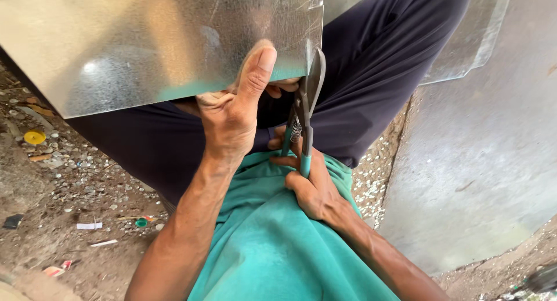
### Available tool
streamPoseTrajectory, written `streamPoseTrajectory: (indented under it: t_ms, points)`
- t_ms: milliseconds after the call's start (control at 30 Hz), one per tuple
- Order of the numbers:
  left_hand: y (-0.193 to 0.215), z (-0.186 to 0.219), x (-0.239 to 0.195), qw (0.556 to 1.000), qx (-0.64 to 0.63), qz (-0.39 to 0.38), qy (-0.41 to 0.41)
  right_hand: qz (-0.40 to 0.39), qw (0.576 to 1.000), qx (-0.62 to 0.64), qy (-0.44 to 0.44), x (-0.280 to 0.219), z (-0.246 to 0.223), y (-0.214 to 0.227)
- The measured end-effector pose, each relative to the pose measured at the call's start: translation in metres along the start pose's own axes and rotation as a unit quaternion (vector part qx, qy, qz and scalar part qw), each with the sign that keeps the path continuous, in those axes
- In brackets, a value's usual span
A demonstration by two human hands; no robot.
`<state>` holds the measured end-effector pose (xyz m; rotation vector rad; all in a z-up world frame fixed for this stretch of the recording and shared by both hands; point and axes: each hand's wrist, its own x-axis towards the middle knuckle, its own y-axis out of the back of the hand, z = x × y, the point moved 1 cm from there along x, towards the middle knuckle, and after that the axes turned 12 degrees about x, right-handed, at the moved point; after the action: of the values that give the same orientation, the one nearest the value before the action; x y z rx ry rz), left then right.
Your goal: The person sits cross-legged and uses tin snips to cut a series of small triangular notches along the edge of a large metal sheet. The cut pieces fall to the ground as the person continues cutting along the edge.
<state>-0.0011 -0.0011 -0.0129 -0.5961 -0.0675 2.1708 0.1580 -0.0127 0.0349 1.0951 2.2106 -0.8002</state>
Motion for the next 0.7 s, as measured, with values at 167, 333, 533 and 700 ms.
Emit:
streamPoseTrajectory:
  t_ms: [167, 333, 533, 700]
  points:
    - [0.002, 0.003, 0.003, 1.000, 0.008, -0.021, -0.017, 0.016, 1.000, 0.003, -0.022, 0.003, -0.005, -0.003]
    - [0.002, 0.008, 0.003, 0.999, 0.014, -0.042, -0.020, 0.055, 0.996, -0.052, -0.040, 0.001, -0.005, -0.002]
    - [0.004, 0.000, 0.002, 0.999, -0.003, -0.045, -0.011, 0.114, 0.988, -0.105, 0.012, 0.011, 0.015, 0.000]
    - [0.000, 0.007, 0.005, 0.999, 0.016, -0.037, 0.003, 0.118, 0.988, -0.100, 0.016, 0.018, 0.004, -0.005]
